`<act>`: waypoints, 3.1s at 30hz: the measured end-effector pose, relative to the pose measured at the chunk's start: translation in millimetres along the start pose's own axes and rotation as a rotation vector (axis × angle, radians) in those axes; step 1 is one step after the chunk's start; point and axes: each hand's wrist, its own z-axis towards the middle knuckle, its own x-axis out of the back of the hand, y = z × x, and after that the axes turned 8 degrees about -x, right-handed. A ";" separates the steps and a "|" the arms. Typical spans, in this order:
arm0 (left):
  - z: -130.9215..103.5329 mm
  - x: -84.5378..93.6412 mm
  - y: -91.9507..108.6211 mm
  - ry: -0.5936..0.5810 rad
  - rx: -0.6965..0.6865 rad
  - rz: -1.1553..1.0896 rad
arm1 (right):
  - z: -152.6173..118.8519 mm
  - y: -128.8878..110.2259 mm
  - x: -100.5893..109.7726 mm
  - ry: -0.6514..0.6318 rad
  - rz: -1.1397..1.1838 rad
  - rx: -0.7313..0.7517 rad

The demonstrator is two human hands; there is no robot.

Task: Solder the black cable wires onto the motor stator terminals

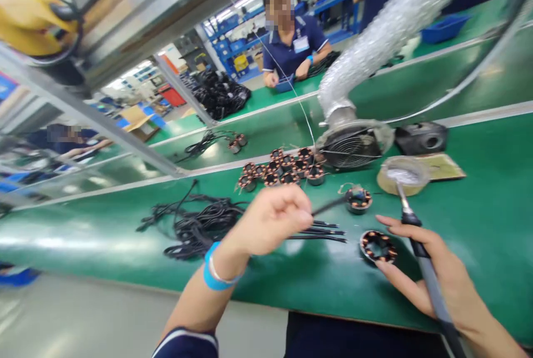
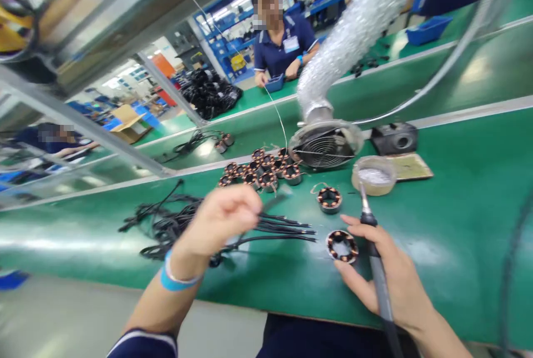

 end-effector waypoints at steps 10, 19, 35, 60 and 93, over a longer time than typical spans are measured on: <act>-31.2 -73.8 -92.6 -0.779 0.170 0.265 | 25.9 -40.1 -2.9 -0.021 0.314 -0.250; -22.0 -93.5 -74.2 -0.805 -0.075 -0.002 | 30.8 -54.2 -10.7 0.066 0.307 -0.107; -35.8 -105.2 -87.8 -0.449 0.538 -0.526 | 16.8 -75.6 -39.5 0.200 0.038 -0.125; -27.3 -100.6 -90.9 -0.598 0.465 -0.307 | 59.5 -37.8 -5.0 -0.106 0.080 0.237; -23.9 -112.7 -108.2 -0.472 0.533 -0.269 | 25.1 -64.0 23.1 0.087 0.039 -0.140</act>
